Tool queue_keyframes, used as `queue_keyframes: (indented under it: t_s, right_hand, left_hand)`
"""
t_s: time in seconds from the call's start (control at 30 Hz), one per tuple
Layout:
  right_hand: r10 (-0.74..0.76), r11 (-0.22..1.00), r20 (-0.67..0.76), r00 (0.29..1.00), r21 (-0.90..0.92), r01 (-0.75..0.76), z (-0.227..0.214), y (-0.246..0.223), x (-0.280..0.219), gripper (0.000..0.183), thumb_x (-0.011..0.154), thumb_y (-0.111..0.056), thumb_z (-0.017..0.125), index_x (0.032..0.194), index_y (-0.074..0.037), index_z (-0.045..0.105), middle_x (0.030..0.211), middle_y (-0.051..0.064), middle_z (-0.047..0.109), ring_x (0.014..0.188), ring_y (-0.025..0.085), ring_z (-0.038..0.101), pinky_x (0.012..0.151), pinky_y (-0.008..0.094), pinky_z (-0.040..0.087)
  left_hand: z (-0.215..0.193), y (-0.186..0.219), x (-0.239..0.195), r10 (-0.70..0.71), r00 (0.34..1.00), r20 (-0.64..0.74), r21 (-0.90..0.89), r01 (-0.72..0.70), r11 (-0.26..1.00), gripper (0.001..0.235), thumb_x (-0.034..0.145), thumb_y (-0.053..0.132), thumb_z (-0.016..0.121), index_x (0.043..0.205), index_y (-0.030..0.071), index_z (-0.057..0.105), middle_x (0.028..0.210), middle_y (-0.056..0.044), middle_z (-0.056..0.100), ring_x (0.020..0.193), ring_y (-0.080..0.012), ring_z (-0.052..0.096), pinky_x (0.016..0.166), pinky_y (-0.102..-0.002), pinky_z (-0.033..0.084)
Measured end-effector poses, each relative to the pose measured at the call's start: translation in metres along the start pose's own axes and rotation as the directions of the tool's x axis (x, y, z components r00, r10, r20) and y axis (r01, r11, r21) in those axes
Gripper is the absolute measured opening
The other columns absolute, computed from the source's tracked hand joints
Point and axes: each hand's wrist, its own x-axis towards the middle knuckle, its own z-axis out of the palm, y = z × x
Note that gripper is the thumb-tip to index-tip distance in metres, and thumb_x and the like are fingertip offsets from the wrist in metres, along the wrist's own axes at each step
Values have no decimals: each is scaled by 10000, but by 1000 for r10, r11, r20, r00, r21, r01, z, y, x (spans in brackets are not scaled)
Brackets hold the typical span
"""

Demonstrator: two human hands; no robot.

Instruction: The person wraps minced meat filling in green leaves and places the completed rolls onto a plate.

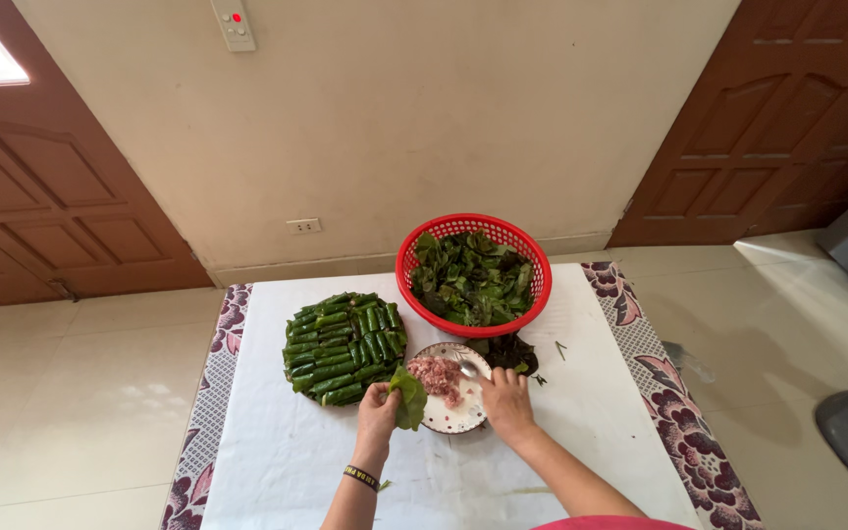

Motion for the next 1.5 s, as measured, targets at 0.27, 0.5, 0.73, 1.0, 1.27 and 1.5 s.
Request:
queue_keyframes:
  t_s: [0.27, 0.5, 0.73, 1.0, 1.27, 1.5]
  right_hand:
    - [-97, 972, -174, 980, 196, 131, 36, -46, 22, 597, 795, -257, 764, 1222, 111, 567, 1269, 286, 514, 1110, 427, 537, 889, 532, 491]
    - [41, 982, 121, 992, 178, -63, 41, -37, 16, 148, 968, -193, 642, 1048, -71, 618, 1133, 128, 602, 1064, 331, 628, 912, 453, 516]
    - [-186, 889, -159, 970, 394, 235, 18, -48, 33, 253, 846, -115, 687, 1085, -47, 641, 1070, 138, 616, 1002, 353, 625, 825, 444, 525]
    - [69, 779, 7, 998, 624, -58, 25, -39, 37, 121, 913, -58, 684, 1032, -40, 672, 1016, 68, 641, 909, 229, 677, 819, 356, 559]
    - [-164, 484, 18, 986, 873, 65, -61, -81, 32, 173, 924, -30, 690, 1096, -10, 687, 1072, 83, 612, 966, 192, 662, 848, 323, 572]
    - [-284, 723, -144, 948, 617, 310, -84, -85, 26, 218, 927, -48, 684, 1143, -24, 705, 1123, 113, 655, 1037, 281, 678, 882, 369, 563]
  left_hand:
    - [-3, 5, 1, 6, 1000, -9, -3, -6, 1000, 150, 989, 134, 625, 1101, 42, 591, 891, -66, 695, 744, -139, 661, 619, -296, 567]
    - [-13, 3, 2, 23, 999, -33, -24, -24, 999, 154, 985, 130, 626, 1095, 27, 599, 932, -63, 718, 759, -131, 681, 628, -294, 584]
    - [-2, -4, 5, 15, 1000, -14, -19, -15, 1000, 150, 986, 121, 627, 1099, 25, 605, 924, -77, 708, 758, -136, 679, 626, -290, 581]
    - [1, 0, 6, 38, 999, 4, 41, -38, 998, 200, 995, 116, 630, 1152, -7, 616, 937, -95, 722, 791, -142, 669, 673, -283, 560]
    - [35, -1, -3, 94, 975, 199, 158, -127, 979, 263, 1010, 119, 627, 1203, -38, 710, 1005, -88, 761, 857, -103, 665, 741, -245, 534]
    - [40, 40, -33, 22, 939, 344, 115, -65, 991, 305, 998, 102, 603, 1268, -29, 656, 1057, -59, 767, 921, -99, 702, 793, -243, 568]
